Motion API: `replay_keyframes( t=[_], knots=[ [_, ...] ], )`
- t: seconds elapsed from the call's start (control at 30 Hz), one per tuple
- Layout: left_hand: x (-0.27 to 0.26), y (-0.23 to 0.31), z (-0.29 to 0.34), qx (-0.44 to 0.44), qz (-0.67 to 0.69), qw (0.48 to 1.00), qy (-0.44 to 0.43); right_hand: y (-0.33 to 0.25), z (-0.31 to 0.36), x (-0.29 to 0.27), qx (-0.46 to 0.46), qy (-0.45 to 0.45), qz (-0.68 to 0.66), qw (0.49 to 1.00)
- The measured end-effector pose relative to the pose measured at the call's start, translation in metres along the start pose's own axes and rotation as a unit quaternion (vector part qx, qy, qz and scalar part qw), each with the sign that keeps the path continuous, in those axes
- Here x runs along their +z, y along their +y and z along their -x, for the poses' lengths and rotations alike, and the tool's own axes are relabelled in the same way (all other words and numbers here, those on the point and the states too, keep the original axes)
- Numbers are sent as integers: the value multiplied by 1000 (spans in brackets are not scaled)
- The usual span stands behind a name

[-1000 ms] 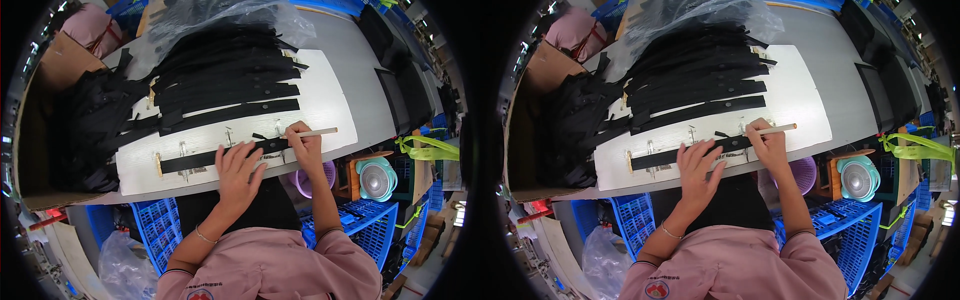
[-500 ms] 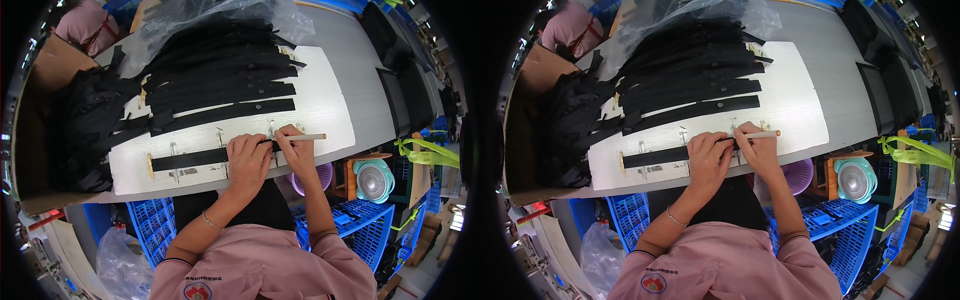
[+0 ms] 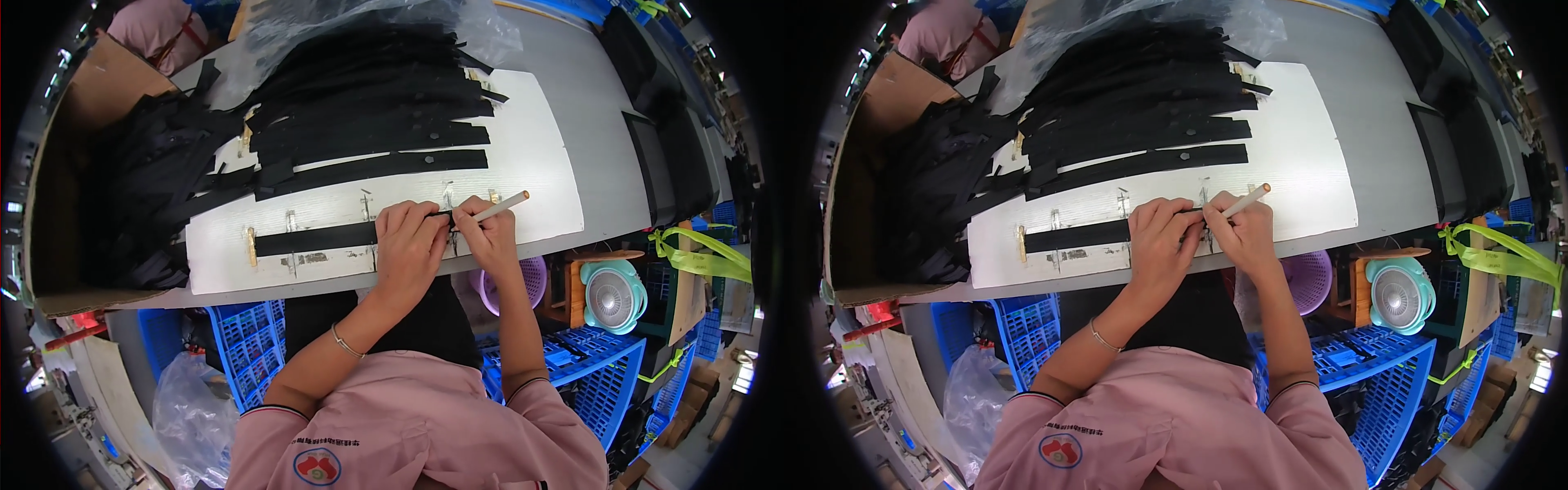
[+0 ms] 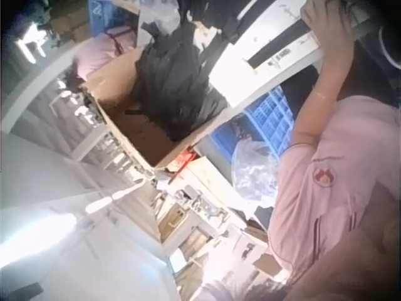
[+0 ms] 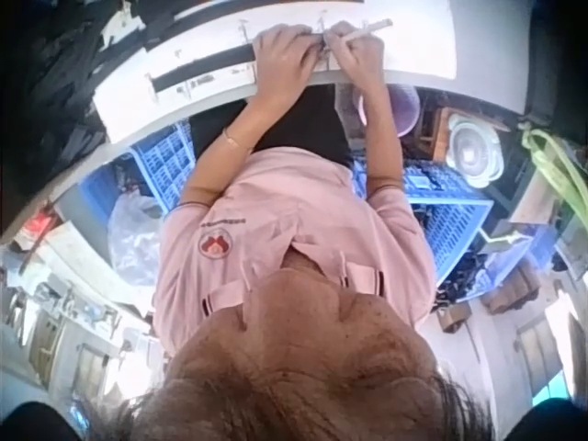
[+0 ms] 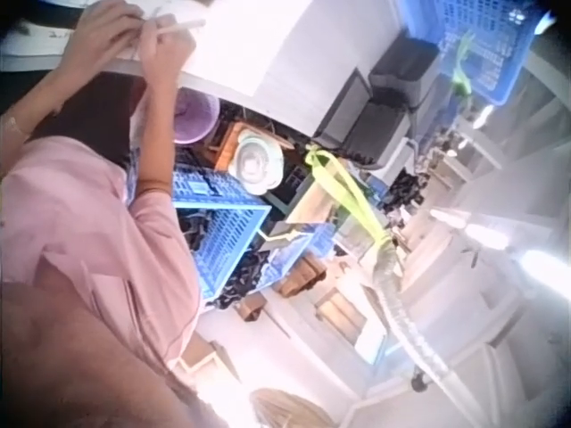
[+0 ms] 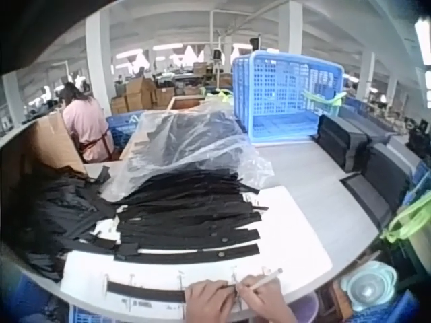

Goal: The worker is taking black straps, positioning them on a white alignment board, and using a marker to mark specific points or labels.

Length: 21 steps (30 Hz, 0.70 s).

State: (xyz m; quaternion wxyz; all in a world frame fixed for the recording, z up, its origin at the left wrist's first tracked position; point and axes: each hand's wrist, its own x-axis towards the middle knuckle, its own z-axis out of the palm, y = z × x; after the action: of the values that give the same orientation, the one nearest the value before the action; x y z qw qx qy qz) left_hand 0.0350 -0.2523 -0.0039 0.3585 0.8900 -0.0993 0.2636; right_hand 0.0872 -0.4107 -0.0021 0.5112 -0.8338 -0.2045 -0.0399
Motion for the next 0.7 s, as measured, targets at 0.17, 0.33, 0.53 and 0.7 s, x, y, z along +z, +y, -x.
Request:
replay_keyframes(
  t=[0.17, 0.33, 0.53, 0.7],
  knots=[
    [-4, -3, 4, -6, -10, 1000, -16, 5, 3, -1, -6, -10, -26, 1000],
    [-34, -28, 4, -32, -20, 999, 31, 9, 8, 1, 71, 57, -190, 978],
    [-99, -121, -2, -92, -207, 970, 90, -4, 2, 10, 22, 41, -108, 993],
    [-117, -161, -14, -113, -213, 967, 84, -18, -1, 12, -10, -2, 181, 983]
  ],
)
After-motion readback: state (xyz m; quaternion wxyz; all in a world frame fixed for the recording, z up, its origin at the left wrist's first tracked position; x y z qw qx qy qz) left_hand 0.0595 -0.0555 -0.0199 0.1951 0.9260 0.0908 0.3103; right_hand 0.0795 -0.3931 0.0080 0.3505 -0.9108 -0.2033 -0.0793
